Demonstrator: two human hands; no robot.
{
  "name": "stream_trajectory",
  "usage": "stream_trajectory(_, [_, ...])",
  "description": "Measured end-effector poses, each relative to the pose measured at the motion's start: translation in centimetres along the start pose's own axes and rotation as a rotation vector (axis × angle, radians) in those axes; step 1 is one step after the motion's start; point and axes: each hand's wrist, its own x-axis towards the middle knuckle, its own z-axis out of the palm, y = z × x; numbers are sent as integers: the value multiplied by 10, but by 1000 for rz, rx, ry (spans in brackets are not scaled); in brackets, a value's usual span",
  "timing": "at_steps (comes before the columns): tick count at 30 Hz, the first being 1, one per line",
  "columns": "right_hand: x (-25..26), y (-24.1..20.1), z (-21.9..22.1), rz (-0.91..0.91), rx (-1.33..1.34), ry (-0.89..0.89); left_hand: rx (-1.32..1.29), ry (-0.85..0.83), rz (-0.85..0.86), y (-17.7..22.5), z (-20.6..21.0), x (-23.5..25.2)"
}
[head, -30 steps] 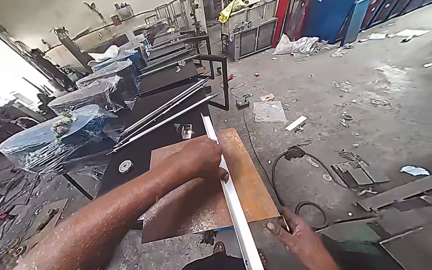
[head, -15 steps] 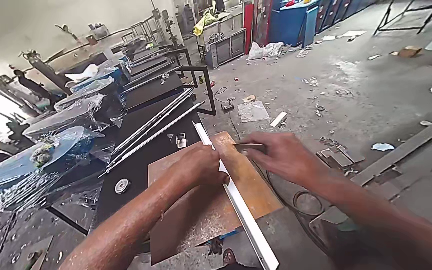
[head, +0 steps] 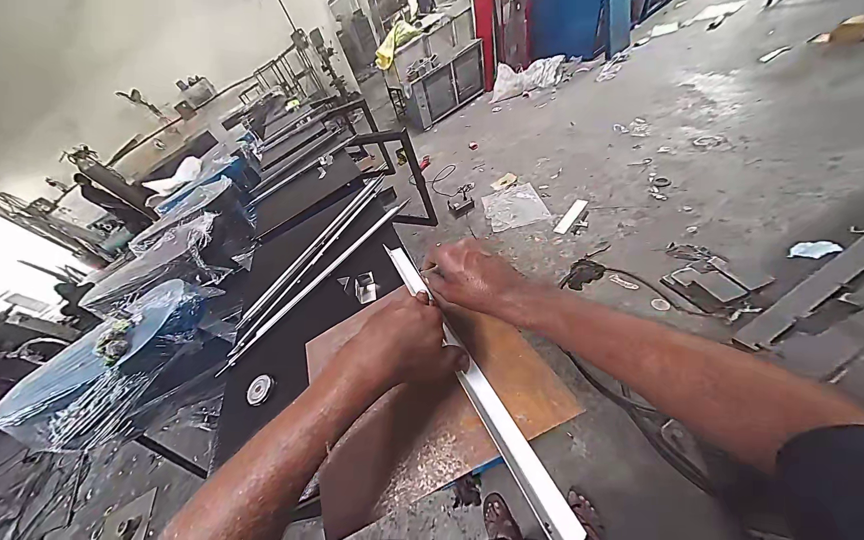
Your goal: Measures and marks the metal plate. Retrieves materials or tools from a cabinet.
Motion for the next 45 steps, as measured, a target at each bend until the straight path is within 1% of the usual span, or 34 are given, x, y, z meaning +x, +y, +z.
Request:
stream_trajectory(7, [3, -5, -3, -53, -30, -29, -15, 16, -7, 2, -3, -3])
stream_trajectory(11, [14, -8, -7, -103, -33, -123, -41, 13, 13, 2, -4, -2])
stream_trajectory(15, [27, -9, -18, -90, -26, -268, -4, 56, 42, 2, -1, -1])
stream_trajectory(18, [18, -12, -25, -89, -68, -327, 15, 94, 35, 2, 1, 0])
stream_trajectory(20, [4, -14, -30, -114, -82, -352, 13, 96, 26, 3, 0, -2])
stream_trajectory(24, [-37, -21, -47, -103, -64, -423, -12, 84, 19, 5, -3, -5])
stream_trajectory(28, [-93, -26, -60, -66, -4, -459, 83, 17, 30, 6, -7, -1])
stream_trajectory(29, [-108, -28, -63, -51, 12, -487, 97, 29, 39, 6, -7, 0])
stream_trajectory(31, [-137, -28, -70, -47, 20, -599, 107, 5, 31, 6, -8, 2])
stream_trajectory(33, [-164, -22, -78, -116, 75, -677, 113, -9, 30, 7, -10, 2])
stream_trajectory(34, [-176, -18, -81, -172, 106, -670, 120, -6, 30, 7, -10, 2])
stream_trajectory(35, [-185, -13, -84, -229, 113, -602, 124, 0, 34, 8, -10, 1])
stream_trajectory(37, [-182, -10, -87, -273, 86, -381, 88, 24, 37, 8, -5, 0])
stream_trajectory(39, [-154, -7, -86, -246, -2, -170, 33, 69, 31, 4, -1, 1])
stream_trajectory(40, [-134, -6, -84, -197, -34, -123, 19, 69, 29, 3, -1, 2])
stream_trajectory(42, [-93, -6, -76, -93, -45, -115, -14, 51, 29, 2, 0, 3])
stream_trajectory(43, [-73, -5, -67, -69, -48, -99, -22, 48, 32, 2, 1, 4])
stream_trajectory(45, [-41, 2, -47, -85, -62, -66, -26, 44, 37, 1, 3, 4])
